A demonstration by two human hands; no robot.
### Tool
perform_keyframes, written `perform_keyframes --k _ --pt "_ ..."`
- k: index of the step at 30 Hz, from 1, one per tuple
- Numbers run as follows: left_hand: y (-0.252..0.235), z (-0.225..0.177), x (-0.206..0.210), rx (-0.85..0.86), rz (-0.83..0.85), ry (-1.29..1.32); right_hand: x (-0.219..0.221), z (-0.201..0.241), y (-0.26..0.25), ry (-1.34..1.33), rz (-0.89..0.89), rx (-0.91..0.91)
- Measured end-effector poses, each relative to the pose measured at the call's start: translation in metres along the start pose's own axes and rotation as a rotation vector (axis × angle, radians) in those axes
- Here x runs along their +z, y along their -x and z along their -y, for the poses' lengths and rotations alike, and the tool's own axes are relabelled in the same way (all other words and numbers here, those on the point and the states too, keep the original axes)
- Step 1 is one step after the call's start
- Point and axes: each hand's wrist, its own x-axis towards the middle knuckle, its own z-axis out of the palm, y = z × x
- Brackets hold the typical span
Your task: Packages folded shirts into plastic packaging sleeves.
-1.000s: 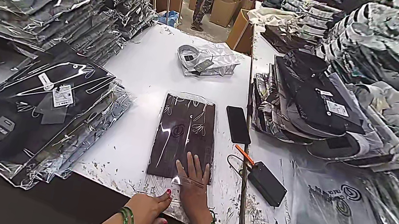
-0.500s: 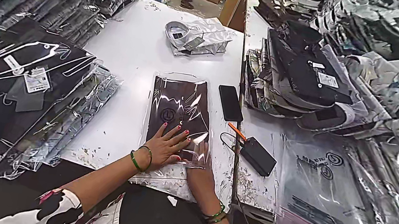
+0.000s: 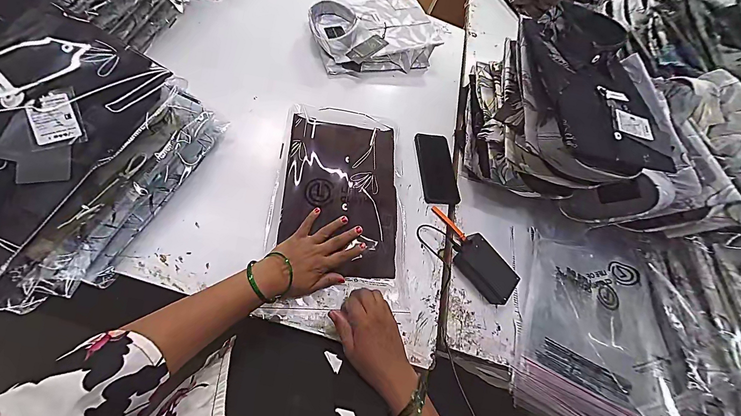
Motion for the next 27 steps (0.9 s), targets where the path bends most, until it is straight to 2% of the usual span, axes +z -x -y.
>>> perform_keyframes --k 5,9,11,13,15,16,18,19,20,21,22,25,26,27 --pt "-0.001 -0.001 -0.001 -0.008 0.012 0.012 0.004 -0.005 0.013 -0.092 -0.067 -0.029" --pt "-0.002 -0.001 -0.001 -0.012 0.022 0.006 0.007 -0.002 -0.006 -0.058 0.015 0.024" --pt "-0.001 -0.001 -0.003 -0.018 0.026 0.022 0.005 0.000 -0.008 0.000 0.038 -0.034" --pt "-0.001 0.001 -0.002 0.003 0.003 0.031 -0.015 0.010 0.005 -0.077 0.099 -0.124" --pt "-0.001 0.002 0.001 0.017 -0.025 0.043 -0.058 0.020 0.031 -0.179 0.302 -0.120" --pt "-0.001 0.002 0.000 0.011 0.006 0.047 -0.084 0.020 0.045 -0.202 0.478 -0.015" --pt "-0.001 0.002 -0.002 0.007 0.037 0.051 -0.125 0.013 0.062 -0.050 0.882 0.390" --pt "-0.001 0.002 -0.002 0.009 0.031 0.054 -0.131 0.010 0.069 0.079 0.982 0.578" --pt "-0.002 0.001 -0.002 0.010 0.027 0.051 -0.134 0.010 0.071 0.195 1.010 0.692" --pt "-0.002 0.001 -0.001 0.012 0.022 0.045 -0.133 0.015 0.071 0.241 0.952 0.705" --pt "-0.001 0.000 0.000 0.020 0.004 0.032 -0.128 0.022 0.067 0.251 0.819 0.627" --pt "0.004 -0.007 0.009 0.107 -0.175 -0.045 -0.076 0.020 0.037 0.270 0.170 0.118" --pt "0.011 -0.010 0.011 0.136 -0.197 -0.071 -0.059 0.009 0.019 0.256 0.049 -0.025" --pt "0.022 -0.012 0.011 0.147 -0.166 -0.073 -0.046 -0.005 0.007 0.244 0.008 -0.114"
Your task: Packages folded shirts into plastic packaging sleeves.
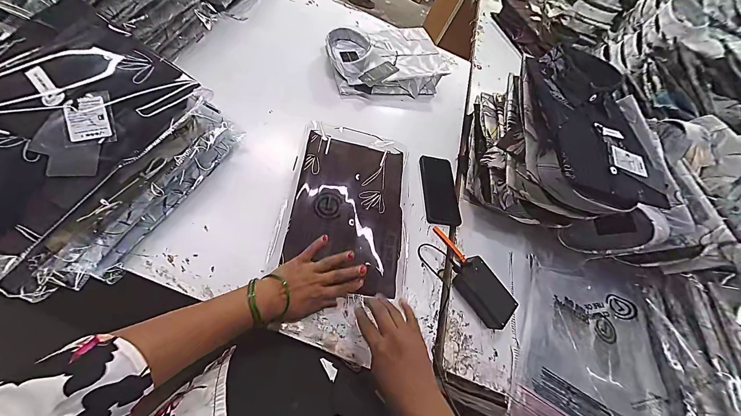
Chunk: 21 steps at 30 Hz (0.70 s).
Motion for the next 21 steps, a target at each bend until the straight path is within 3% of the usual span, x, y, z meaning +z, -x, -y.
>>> perform_keyframes --k 6,9,11,14,16,19,21 --pt "0.108 0.023 -0.015 -0.026 0.254 0.121 0.024 -0.079 0.026 -0.212 0.049 -0.094" --pt "0.117 0.017 -0.024 -0.081 0.254 0.158 0.029 -0.097 0.021 -0.279 0.048 -0.143" --pt "0.114 0.017 -0.022 -0.048 0.144 0.135 0.033 -0.105 0.011 -0.381 0.013 -0.096" --pt "0.108 0.018 0.001 -0.047 -0.274 0.093 0.036 -0.095 -0.004 -0.743 -0.125 0.264" --pt "0.093 0.006 -0.002 -0.337 -0.446 0.241 0.035 -0.080 -0.017 -0.859 -0.180 0.496" --pt "0.065 0.003 -0.035 -0.934 -0.276 0.616 0.033 -0.063 -0.023 -0.796 -0.124 0.709" --pt "0.056 0.002 -0.039 -1.066 -0.245 0.564 0.030 -0.057 -0.027 -0.782 -0.035 0.789"
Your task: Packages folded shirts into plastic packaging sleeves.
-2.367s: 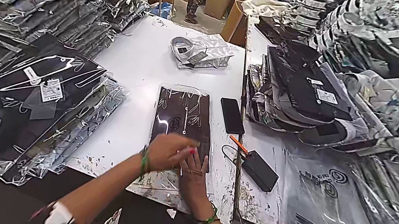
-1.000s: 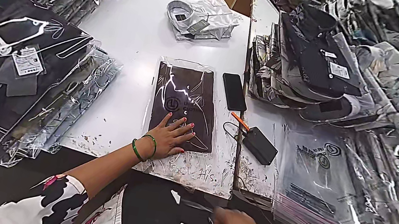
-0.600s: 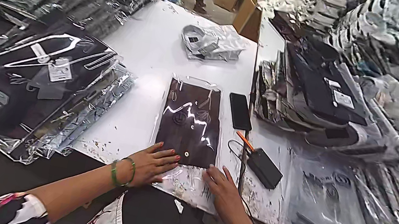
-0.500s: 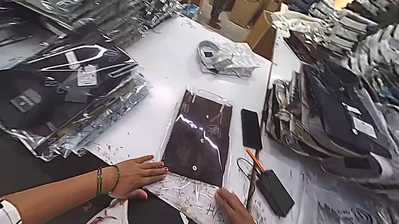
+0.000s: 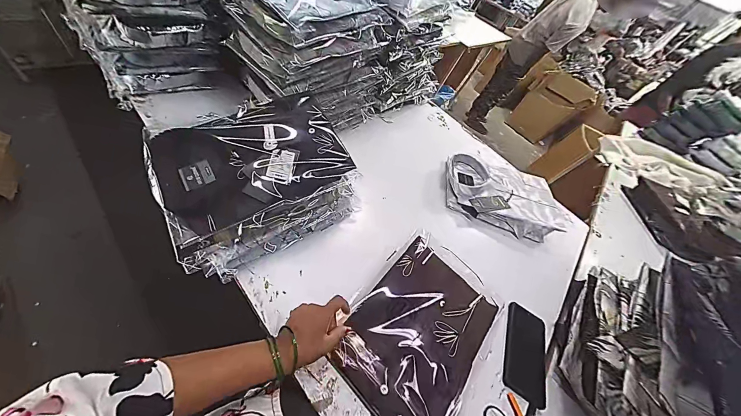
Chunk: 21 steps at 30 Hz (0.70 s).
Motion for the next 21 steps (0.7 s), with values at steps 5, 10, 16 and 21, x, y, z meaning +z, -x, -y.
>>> perform_keyframes --k 5,10,16,21 --pt "0.014 0.010 0.030 0.796 -0.451 -0.333 -0.013 0.023 -0.001 -0.702 0.237 0.278" --pt "0.010 -0.032 -0.011 0.878 -0.474 -0.201 -0.026 0.079 0.029 -1.184 0.674 -0.021" --pt "0.048 -0.046 -0.153 0.221 -0.875 0.514 -0.011 0.067 0.013 -0.958 0.528 -0.078" --pt "0.071 0.014 -0.223 -0.134 -0.903 1.102 0.018 0.020 0.016 -0.829 0.365 0.261"
